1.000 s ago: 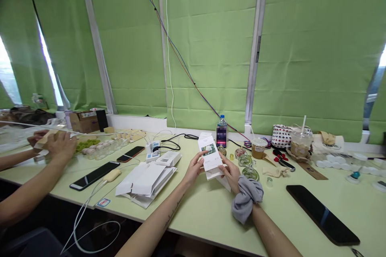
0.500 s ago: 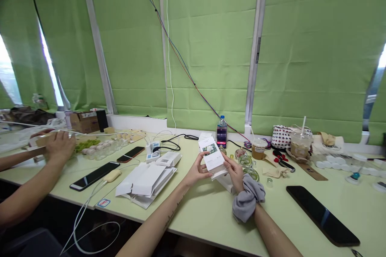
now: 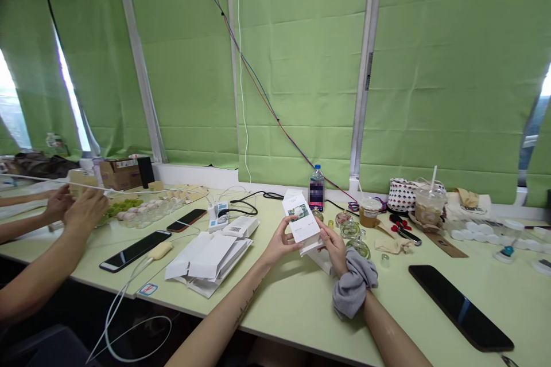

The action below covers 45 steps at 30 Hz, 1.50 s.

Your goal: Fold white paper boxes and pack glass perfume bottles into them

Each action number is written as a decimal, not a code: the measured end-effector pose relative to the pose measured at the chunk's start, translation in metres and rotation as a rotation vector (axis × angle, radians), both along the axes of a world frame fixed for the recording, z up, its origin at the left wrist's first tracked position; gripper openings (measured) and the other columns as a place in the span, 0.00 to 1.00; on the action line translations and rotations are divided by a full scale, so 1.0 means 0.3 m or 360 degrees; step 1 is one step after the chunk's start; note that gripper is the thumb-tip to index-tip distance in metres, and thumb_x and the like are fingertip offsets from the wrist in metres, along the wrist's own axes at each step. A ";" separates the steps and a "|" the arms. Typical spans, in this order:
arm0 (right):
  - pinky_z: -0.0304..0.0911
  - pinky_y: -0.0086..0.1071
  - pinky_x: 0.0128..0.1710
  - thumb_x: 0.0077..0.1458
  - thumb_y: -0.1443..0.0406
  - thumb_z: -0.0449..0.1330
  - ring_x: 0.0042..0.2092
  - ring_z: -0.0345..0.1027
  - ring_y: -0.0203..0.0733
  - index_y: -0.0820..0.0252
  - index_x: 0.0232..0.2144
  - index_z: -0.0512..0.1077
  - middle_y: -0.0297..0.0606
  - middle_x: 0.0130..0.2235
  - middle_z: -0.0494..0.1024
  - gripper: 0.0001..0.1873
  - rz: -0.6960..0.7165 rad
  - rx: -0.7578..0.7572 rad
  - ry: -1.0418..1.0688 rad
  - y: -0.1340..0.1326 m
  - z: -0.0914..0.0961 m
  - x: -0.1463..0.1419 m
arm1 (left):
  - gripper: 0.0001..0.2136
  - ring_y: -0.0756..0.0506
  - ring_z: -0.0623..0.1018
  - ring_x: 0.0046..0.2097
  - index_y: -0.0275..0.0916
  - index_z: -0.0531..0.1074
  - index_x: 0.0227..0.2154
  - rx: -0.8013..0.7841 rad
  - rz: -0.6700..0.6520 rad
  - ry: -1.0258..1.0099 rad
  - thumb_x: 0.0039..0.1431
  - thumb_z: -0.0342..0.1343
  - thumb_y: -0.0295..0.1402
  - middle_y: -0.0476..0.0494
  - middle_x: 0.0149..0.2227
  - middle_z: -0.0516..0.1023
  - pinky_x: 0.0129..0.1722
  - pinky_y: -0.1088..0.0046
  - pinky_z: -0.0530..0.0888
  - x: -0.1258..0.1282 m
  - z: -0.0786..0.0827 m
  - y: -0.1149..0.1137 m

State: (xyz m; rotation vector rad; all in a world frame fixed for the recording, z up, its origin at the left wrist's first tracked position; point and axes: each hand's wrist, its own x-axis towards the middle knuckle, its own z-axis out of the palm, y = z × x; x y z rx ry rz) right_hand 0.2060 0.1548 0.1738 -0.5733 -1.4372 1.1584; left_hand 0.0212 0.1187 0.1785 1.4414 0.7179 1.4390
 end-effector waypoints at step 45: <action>0.68 0.36 0.27 0.56 0.53 0.55 0.27 0.69 0.43 0.53 0.58 0.67 0.42 0.45 0.78 0.29 -0.0071 0.0258 -0.0346 0.055 -0.056 0.015 | 0.35 0.40 0.76 0.48 0.46 0.64 0.51 0.0062 0.0099 0.0033 0.38 0.71 0.31 0.38 0.58 0.66 0.43 0.66 0.76 -0.012 0.012 -0.001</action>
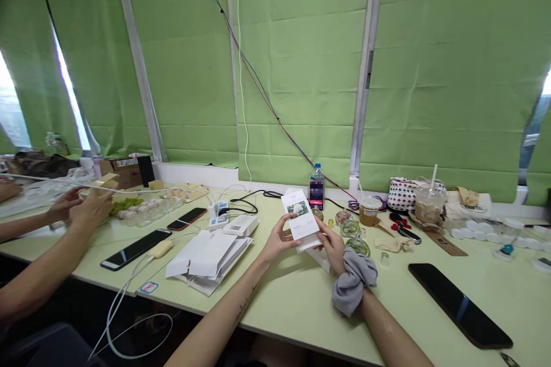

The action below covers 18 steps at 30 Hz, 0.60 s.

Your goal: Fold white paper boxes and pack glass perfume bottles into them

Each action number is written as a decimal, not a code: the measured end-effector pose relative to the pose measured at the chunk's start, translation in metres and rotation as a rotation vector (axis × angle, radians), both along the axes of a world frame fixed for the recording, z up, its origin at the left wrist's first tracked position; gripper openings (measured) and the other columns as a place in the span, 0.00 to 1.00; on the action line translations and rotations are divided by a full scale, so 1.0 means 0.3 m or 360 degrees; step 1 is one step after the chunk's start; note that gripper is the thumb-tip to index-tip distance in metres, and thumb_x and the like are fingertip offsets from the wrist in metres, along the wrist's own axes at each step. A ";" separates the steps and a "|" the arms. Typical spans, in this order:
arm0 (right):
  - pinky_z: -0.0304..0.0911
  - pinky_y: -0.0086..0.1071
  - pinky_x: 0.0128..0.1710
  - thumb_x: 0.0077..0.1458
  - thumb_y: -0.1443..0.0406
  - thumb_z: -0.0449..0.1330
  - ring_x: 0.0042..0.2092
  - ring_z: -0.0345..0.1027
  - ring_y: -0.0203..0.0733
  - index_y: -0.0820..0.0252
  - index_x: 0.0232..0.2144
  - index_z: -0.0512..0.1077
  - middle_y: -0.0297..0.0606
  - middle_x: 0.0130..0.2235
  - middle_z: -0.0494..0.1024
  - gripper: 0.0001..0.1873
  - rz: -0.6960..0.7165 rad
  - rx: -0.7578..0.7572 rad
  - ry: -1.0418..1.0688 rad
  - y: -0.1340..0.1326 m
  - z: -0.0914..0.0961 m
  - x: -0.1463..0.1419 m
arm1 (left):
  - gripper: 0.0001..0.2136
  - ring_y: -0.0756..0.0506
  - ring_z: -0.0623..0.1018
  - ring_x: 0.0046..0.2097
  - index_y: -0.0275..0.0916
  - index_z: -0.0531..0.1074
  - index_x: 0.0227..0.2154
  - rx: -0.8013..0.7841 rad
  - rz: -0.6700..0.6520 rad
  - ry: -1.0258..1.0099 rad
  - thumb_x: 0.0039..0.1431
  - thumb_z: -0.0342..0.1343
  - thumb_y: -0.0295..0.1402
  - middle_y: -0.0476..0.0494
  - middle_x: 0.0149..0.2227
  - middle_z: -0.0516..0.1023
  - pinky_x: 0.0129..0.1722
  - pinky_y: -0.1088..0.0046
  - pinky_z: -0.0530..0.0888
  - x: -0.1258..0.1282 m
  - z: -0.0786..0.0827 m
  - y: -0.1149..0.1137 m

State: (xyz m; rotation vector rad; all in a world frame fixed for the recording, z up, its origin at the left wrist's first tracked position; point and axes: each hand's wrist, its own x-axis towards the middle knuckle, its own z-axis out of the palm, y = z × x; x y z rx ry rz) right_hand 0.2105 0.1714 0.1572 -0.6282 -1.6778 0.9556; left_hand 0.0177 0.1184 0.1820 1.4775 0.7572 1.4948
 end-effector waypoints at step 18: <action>0.68 0.41 0.30 0.54 0.47 0.54 0.29 0.69 0.47 0.56 0.58 0.67 0.45 0.42 0.77 0.33 0.0170 -0.0098 0.0171 -0.074 0.060 -0.002 | 0.39 0.38 0.77 0.49 0.47 0.64 0.54 0.0004 0.0011 -0.0095 0.35 0.72 0.31 0.37 0.61 0.63 0.45 0.64 0.75 0.003 0.002 0.008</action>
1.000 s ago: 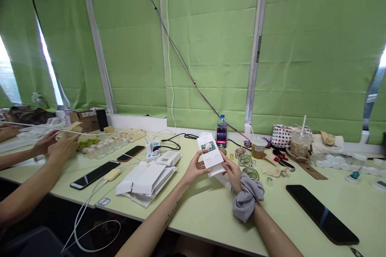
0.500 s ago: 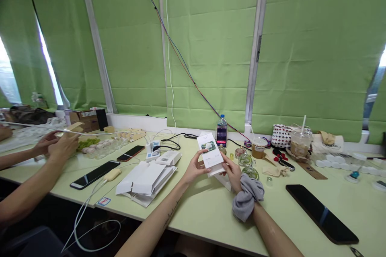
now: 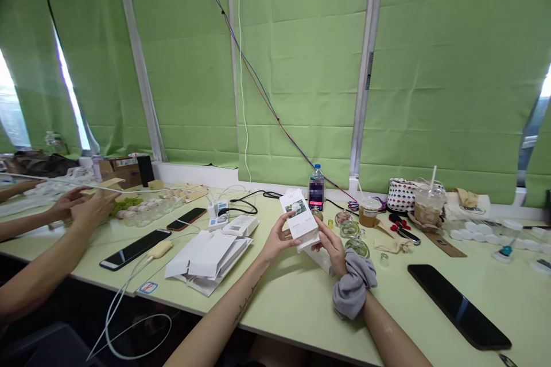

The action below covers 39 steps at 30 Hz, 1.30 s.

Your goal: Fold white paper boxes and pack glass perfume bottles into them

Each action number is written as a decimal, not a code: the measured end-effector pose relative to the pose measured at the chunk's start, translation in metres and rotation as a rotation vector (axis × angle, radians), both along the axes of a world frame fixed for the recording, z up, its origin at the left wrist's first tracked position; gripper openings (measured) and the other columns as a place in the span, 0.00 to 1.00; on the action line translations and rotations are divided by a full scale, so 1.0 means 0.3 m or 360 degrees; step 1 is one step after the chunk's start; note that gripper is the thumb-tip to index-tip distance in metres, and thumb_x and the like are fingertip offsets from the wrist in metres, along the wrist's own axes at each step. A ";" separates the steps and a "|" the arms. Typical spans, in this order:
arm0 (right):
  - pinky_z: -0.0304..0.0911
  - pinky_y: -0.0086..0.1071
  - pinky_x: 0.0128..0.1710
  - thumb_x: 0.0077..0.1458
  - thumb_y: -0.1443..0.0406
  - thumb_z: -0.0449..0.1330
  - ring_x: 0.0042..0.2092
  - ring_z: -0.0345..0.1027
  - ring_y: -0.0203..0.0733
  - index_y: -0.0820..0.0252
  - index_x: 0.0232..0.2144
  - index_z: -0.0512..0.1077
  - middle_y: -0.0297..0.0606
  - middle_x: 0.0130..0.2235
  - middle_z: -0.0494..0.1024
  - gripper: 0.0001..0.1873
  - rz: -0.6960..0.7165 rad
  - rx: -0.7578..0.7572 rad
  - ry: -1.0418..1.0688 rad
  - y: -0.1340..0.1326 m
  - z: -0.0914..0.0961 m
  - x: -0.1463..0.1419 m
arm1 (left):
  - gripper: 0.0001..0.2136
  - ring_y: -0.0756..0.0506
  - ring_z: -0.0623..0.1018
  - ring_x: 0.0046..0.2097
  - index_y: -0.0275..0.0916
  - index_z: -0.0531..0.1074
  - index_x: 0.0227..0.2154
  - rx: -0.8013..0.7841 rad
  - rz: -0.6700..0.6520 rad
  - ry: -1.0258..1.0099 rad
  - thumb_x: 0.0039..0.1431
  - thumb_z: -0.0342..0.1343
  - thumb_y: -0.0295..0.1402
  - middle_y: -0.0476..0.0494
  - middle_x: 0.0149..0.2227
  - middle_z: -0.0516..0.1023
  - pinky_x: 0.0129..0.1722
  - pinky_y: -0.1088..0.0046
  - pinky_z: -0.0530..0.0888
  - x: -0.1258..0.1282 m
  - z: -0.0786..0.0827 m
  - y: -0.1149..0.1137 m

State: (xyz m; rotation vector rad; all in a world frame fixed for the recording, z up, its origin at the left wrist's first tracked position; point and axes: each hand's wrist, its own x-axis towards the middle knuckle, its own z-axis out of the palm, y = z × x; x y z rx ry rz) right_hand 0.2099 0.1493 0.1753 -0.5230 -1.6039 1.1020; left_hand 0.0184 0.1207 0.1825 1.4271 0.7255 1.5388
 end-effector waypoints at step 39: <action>0.72 0.40 0.36 0.46 0.49 0.64 0.33 0.72 0.44 0.61 0.52 0.73 0.42 0.41 0.79 0.34 -0.0182 0.0009 0.0121 0.046 -0.046 -0.035 | 0.31 0.43 0.78 0.42 0.46 0.66 0.52 -0.0017 -0.0023 0.0042 0.42 0.69 0.34 0.40 0.52 0.72 0.40 0.68 0.75 -0.002 -0.013 0.007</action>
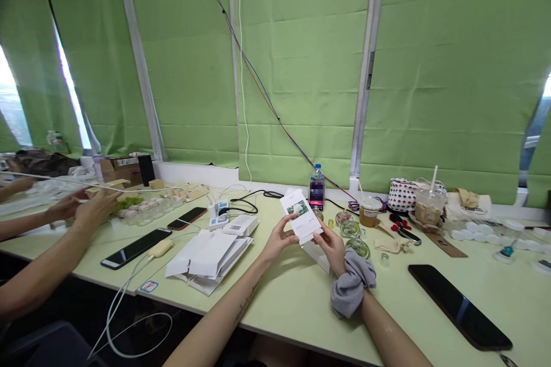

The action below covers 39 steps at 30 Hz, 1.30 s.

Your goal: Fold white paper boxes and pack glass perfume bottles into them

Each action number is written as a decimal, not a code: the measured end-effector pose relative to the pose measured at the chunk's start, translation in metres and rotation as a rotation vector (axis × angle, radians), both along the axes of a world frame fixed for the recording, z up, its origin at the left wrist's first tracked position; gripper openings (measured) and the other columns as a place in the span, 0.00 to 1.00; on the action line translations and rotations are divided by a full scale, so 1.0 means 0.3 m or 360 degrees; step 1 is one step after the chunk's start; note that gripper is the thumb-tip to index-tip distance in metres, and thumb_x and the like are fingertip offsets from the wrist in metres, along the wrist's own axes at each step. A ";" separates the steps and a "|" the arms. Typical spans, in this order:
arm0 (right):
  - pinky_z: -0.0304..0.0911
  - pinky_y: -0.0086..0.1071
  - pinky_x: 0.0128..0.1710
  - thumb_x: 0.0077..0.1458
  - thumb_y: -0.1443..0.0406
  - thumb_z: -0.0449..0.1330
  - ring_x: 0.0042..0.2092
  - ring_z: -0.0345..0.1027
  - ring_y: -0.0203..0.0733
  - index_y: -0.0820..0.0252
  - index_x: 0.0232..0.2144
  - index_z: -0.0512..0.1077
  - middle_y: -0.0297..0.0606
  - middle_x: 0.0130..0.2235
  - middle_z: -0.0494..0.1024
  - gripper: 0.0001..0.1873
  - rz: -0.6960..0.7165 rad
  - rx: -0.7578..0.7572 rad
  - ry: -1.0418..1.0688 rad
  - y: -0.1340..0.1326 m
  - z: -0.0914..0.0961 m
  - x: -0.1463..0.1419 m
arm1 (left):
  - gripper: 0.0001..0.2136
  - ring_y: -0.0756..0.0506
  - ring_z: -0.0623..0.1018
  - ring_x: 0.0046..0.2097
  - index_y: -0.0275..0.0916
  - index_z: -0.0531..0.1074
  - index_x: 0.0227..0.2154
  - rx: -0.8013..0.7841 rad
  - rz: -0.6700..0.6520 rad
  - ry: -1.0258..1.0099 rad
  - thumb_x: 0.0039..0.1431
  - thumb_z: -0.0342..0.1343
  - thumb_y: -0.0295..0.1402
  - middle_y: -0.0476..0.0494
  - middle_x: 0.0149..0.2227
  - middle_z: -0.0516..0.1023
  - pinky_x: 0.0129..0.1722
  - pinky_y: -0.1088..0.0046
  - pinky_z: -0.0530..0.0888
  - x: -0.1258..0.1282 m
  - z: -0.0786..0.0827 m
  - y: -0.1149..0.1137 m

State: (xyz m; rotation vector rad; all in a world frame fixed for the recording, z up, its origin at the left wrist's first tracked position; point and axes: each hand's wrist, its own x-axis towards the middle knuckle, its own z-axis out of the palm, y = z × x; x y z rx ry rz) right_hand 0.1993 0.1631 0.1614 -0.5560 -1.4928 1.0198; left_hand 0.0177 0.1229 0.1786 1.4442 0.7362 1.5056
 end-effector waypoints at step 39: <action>0.65 0.34 0.25 0.41 0.57 0.69 0.25 0.68 0.41 0.54 0.41 0.71 0.38 0.31 0.77 0.23 0.0190 -0.0179 0.0129 -0.046 0.045 0.010 | 0.23 0.42 0.76 0.44 0.44 0.66 0.46 -0.0043 -0.0222 -0.0030 0.48 0.65 0.41 0.40 0.55 0.66 0.36 0.69 0.77 0.004 -0.005 -0.005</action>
